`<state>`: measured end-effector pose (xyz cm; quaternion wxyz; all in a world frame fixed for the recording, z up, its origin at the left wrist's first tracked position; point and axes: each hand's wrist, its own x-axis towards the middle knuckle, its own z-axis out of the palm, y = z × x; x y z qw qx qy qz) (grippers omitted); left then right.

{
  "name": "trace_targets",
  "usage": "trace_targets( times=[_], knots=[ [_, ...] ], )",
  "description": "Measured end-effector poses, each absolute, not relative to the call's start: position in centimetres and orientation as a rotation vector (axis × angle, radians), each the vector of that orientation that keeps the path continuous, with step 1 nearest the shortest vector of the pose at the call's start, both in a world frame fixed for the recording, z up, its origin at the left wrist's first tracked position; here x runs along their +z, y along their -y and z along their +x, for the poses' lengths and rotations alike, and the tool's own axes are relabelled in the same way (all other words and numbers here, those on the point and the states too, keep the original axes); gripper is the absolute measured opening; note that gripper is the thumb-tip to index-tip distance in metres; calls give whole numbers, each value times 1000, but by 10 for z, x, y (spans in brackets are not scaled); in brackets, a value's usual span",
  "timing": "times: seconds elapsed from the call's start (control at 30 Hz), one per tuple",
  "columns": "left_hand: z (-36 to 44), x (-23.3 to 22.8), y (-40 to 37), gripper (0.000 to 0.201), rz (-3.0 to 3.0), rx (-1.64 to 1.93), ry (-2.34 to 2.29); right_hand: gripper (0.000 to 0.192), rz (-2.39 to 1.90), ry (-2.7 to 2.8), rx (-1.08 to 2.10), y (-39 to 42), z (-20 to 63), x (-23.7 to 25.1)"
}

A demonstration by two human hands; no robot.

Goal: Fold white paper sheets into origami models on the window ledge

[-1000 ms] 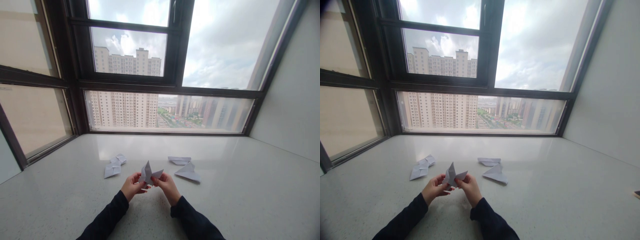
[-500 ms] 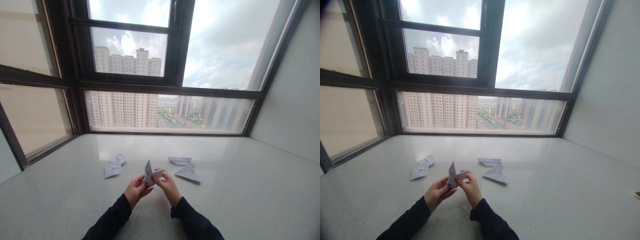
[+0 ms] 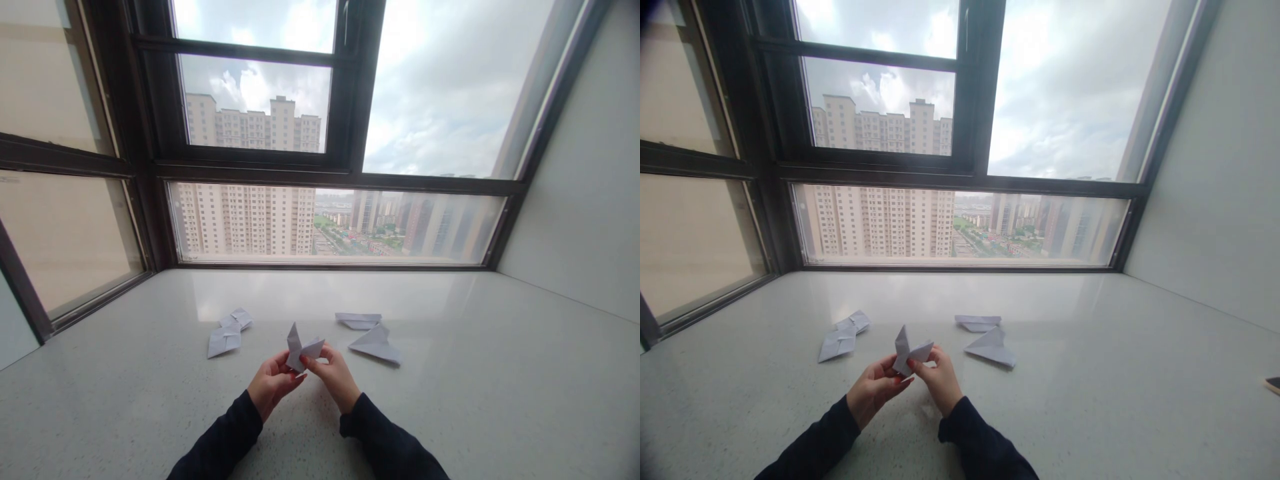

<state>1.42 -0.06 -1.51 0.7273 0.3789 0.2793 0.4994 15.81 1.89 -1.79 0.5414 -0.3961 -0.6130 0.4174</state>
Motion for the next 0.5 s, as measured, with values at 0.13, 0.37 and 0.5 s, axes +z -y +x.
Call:
trace_targets(
  times=[0.13, 0.37, 0.5],
  knots=[
    [16, -15, 1, 41, 804, 1129, -654, 31, -942, 1459, 1010, -19, 158, -19],
    [21, -19, 1, 40, 766, 1192, -715, 31, -939, 1467, 1012, -20, 155, -24],
    [21, -21, 0, 41, 799, 1199, -724, 34, -963, 1479, 1035, -17, 153, -23]
  ],
)
